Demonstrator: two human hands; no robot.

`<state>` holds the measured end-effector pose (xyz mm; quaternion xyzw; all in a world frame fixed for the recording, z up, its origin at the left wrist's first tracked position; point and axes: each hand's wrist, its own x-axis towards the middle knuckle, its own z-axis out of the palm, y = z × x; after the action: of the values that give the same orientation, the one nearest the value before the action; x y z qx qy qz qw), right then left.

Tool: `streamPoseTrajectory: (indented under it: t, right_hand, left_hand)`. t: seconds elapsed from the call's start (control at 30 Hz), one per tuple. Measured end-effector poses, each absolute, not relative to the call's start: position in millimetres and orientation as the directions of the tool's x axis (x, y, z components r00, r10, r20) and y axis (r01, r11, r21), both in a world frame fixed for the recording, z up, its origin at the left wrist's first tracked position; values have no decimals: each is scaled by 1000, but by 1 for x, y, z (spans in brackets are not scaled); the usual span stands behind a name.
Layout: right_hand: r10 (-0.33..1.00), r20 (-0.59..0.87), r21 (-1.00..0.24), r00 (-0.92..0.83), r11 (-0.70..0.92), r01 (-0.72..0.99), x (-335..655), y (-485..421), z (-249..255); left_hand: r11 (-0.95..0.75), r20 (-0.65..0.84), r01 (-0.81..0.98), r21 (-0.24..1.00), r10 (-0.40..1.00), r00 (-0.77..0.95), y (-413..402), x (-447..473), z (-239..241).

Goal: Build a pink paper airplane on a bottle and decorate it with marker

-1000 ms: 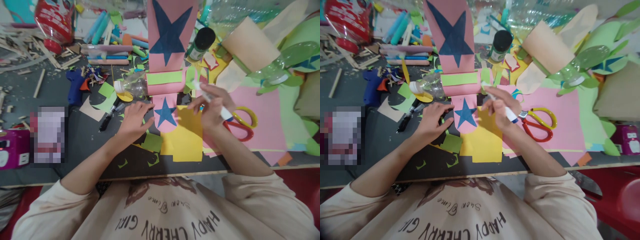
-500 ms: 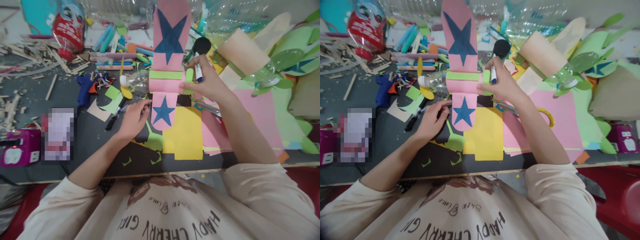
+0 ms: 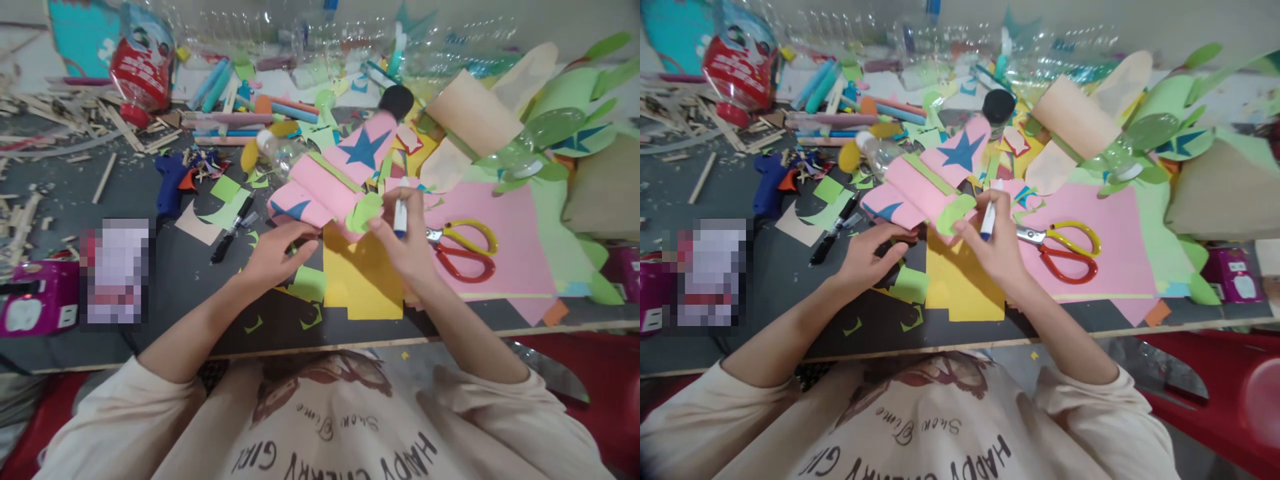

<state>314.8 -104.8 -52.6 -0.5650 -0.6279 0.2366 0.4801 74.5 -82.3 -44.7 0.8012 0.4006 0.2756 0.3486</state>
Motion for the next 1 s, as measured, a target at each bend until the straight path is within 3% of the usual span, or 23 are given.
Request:
streamPoseTrajectory:
  t: [0.13, 0.23, 0.37, 0.47, 0.67, 0.83, 0.97, 1.0]
  right_hand:
    - [952, 303, -809, -37, 278, 518, 294, -141, -45]
    - [919, 316, -757, -234, 393, 522, 291, -153, -43]
    - [840, 346, -668, -417, 533, 520, 292, -153, -46]
    - [842, 334, -658, -424, 530, 534, 291, -148, -51]
    - [796, 352, -646, -493, 587, 488, 277, -137, -53]
    - [732, 430, -599, -528, 669, 439, 270, -132, -45]
    - [580, 589, -411, -562, 814, 410, 281, -141, -41]
    - [570, 595, -416, -567, 822, 390, 287, -144, -40]
  left_hand:
    - [-354, 221, 504, 787, 926, 306, -82, 71, -45]
    - [-389, 333, 572, 723, 920, 205, -82, 68, -46]
    - [-561, 493, 599, 572, 818, 296, -86, 63, -46]
    - [-548, 403, 678, 490, 832, 380, -86, 62, -45]
    - [-404, 201, 790, 461, 915, 350, -77, 66, -46]
    - [-390, 257, 768, 509, 920, 297, -71, 67, -52]
    - [-388, 261, 770, 507, 920, 292, -65, 63, -56]
    - [-388, 259, 769, 507, 920, 294, -63, 62, -57]
